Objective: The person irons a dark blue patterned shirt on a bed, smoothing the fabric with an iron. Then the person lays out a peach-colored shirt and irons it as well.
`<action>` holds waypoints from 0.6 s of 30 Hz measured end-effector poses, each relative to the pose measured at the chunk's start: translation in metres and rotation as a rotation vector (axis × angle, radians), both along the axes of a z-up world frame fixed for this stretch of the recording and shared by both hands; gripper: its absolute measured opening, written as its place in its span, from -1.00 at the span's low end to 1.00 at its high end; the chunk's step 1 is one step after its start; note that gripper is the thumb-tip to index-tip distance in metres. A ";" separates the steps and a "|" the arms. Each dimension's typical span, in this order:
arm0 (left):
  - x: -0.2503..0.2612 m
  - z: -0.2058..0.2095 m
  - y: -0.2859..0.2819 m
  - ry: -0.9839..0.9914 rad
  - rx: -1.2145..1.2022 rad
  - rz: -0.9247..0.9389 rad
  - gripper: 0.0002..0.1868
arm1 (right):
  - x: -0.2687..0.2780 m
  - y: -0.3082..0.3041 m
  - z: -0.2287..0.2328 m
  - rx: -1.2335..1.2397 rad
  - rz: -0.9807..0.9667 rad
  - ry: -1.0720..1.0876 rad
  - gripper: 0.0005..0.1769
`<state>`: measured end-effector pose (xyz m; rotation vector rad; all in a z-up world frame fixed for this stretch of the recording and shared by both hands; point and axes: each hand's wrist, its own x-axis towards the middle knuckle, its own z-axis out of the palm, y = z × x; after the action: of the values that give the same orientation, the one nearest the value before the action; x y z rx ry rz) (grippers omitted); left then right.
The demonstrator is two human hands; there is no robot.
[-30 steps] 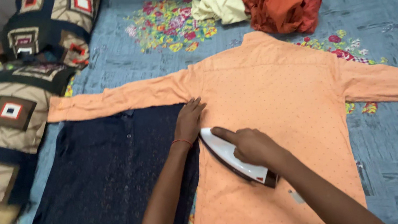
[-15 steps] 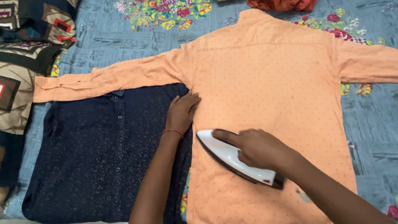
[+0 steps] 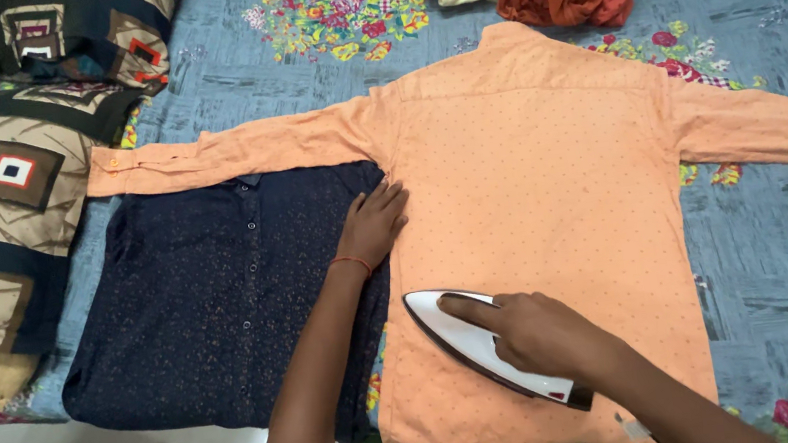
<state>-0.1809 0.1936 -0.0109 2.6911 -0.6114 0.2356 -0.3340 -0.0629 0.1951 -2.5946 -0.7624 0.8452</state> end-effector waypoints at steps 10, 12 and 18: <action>-0.010 0.008 -0.029 -0.162 0.235 0.009 -0.58 | 0.001 0.011 -0.005 0.044 0.058 -0.037 -0.02; -0.023 0.006 -0.039 -0.203 0.233 -0.067 -0.54 | -0.011 0.004 -0.004 -0.005 0.041 0.071 -0.02; -0.045 0.005 -0.036 -0.161 0.117 -0.037 -0.48 | -0.046 0.001 -0.003 0.050 0.094 0.035 0.00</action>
<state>-0.2256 0.1579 -0.0059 2.7883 -0.7439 0.4220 -0.3800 -0.0616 0.1921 -2.5112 -0.8896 0.8843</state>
